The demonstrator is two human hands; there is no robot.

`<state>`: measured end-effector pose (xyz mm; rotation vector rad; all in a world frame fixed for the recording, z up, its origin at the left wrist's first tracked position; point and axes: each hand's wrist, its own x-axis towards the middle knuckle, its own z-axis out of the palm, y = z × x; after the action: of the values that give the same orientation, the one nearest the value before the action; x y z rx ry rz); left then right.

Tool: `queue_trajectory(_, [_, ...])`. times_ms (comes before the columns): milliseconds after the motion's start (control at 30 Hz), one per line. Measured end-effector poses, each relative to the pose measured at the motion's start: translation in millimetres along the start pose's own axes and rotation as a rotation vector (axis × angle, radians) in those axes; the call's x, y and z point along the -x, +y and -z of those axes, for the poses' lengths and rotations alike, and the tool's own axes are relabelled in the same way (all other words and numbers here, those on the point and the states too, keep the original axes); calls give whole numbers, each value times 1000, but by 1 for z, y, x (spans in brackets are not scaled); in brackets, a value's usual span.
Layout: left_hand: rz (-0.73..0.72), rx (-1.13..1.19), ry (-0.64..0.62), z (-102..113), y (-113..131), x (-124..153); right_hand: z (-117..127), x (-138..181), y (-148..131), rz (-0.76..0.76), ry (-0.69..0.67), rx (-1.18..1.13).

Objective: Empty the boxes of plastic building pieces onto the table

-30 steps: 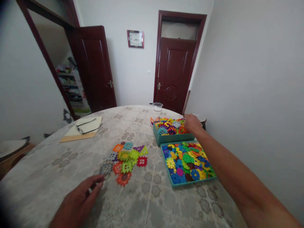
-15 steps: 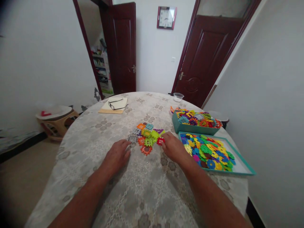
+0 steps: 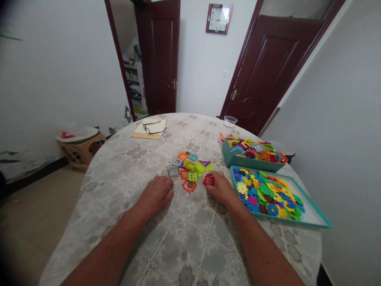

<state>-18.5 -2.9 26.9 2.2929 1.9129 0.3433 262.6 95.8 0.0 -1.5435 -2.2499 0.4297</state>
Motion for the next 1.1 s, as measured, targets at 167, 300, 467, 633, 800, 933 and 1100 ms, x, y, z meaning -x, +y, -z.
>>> queue_trajectory(167, [-4, 39, 19, -4, 1, 0, -2, 2, -22, 3, 39, -268])
queue_trajectory(300, [-31, 58, 20, -7, 4, 1, -18, 0, -43, 112, 96, -252])
queue_trajectory(467, [-41, 53, 16, -8, 5, 1, -37, -3, -53, 75, 71, -2])
queue_trajectory(633, [-38, 58, 14, -7, 5, 1, -39, -6, -51, 83, 42, 49])
queue_trajectory(800, [-43, 52, -4, -4, 8, 1, -37, -13, -45, 78, -13, 10])
queue_trajectory(933, [-40, 46, -5, -6, 8, 1, -39, -14, -45, 67, -25, 33])
queue_trajectory(1100, [-50, 52, 10, -9, 6, 1, -41, -12, -48, 86, 9, 27])
